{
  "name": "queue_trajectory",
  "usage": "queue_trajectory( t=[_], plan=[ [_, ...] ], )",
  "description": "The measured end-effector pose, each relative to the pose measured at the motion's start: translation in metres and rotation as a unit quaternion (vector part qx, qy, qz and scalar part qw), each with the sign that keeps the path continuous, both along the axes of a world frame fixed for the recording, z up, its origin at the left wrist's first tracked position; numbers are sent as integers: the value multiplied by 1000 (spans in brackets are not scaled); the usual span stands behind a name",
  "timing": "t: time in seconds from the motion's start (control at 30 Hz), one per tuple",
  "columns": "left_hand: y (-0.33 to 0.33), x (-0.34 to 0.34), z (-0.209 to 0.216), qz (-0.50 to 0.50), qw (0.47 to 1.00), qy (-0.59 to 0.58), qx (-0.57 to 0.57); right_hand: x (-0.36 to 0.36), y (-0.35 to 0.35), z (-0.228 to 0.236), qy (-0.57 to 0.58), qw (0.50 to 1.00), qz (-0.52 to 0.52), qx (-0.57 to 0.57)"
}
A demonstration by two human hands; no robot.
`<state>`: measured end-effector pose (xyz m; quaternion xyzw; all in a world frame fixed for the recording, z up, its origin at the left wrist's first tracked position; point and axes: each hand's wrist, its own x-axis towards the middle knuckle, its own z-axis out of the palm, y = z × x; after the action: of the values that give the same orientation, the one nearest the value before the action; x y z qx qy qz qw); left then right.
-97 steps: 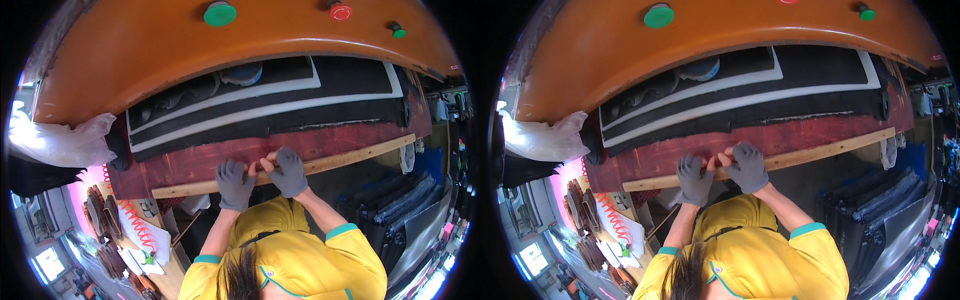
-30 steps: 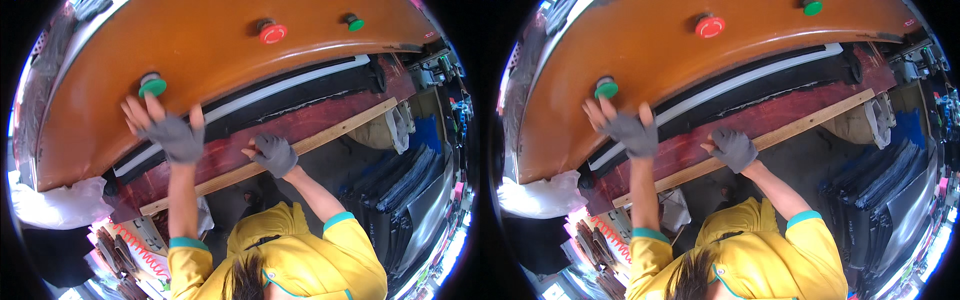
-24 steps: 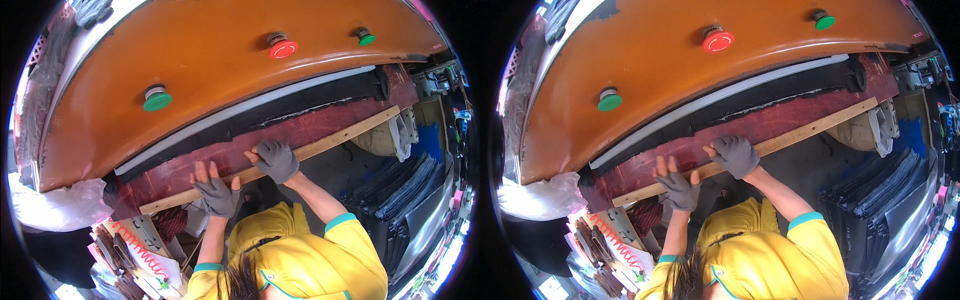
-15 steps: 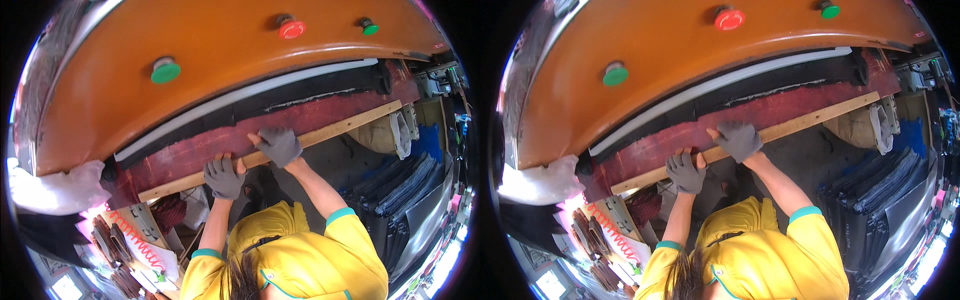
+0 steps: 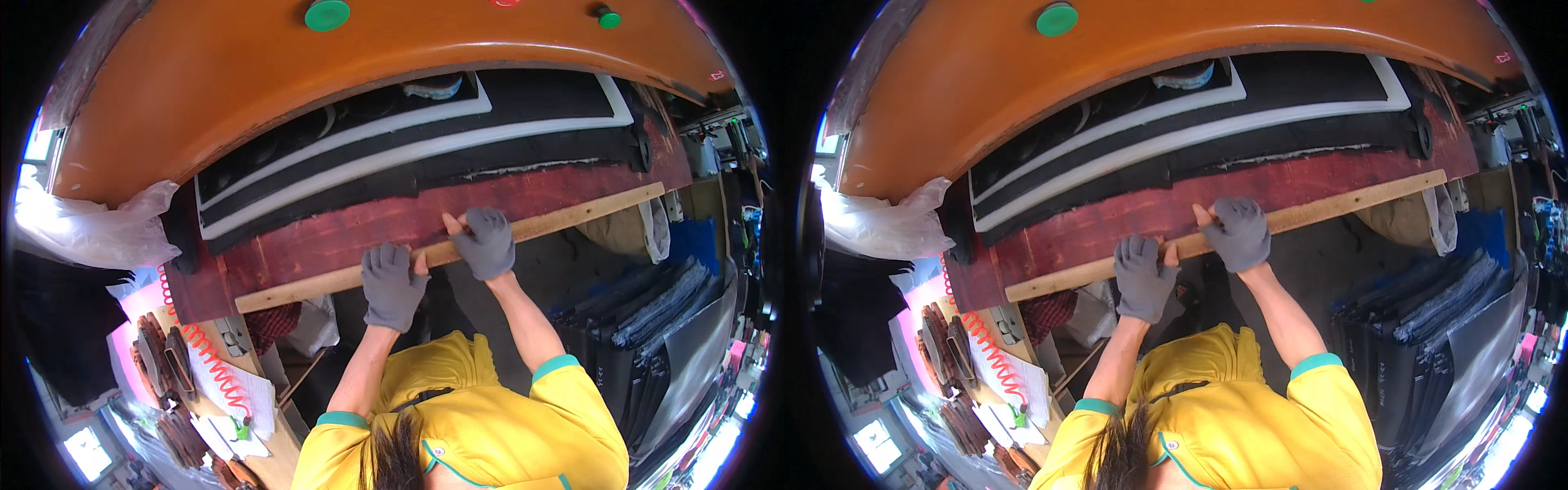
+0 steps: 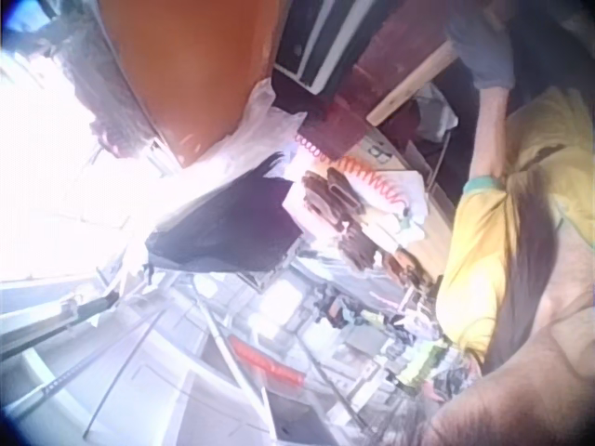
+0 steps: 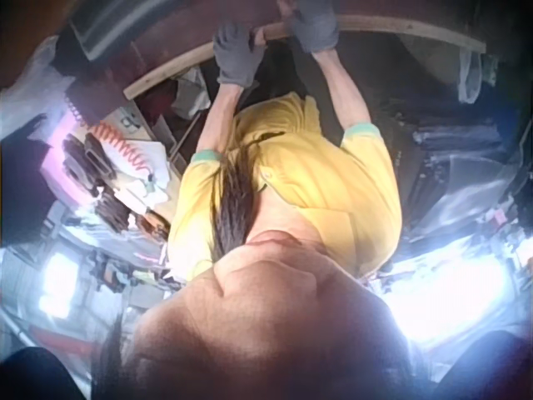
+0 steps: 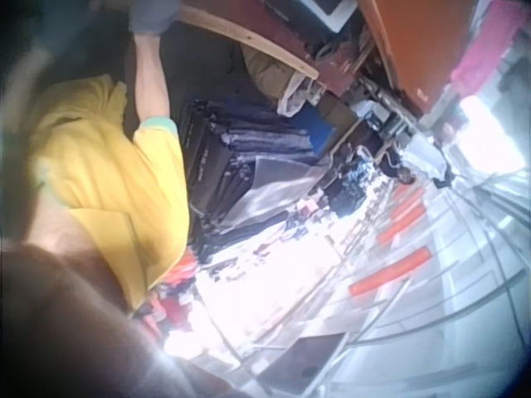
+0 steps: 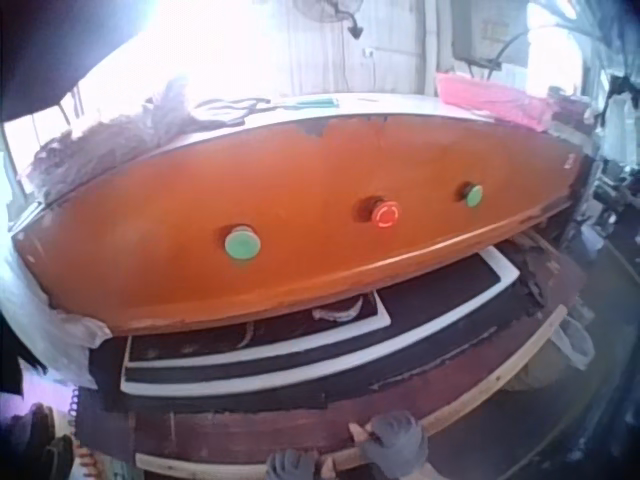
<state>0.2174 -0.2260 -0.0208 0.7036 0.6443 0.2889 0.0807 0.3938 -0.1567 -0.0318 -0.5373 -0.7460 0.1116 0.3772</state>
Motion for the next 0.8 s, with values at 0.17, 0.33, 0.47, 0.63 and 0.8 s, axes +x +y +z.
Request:
queue_trajectory(
  t=[0.17, 0.33, 0.47, 0.63, 0.8],
  plan=[
    [-4, 18, 8, 20, 999, 2, 31, 17, -36, 15, 157, 978, -53, -128],
    [73, 33, 25, 39, 989, -20, 139, 19, 28, 59, -26, 997, -31, 70],
    [95, 43, 31, 66, 995, 38, 63, 3, 82, 79, -208, 975, 59, -47],
    [57, 49, 23, 34, 998, 50, 25, 23, 71, 80, -91, 962, 155, -204],
    [45, 59, 22, 67, 996, 31, 51, 51, 64, 68, 240, 921, 202, -231]
  ],
)
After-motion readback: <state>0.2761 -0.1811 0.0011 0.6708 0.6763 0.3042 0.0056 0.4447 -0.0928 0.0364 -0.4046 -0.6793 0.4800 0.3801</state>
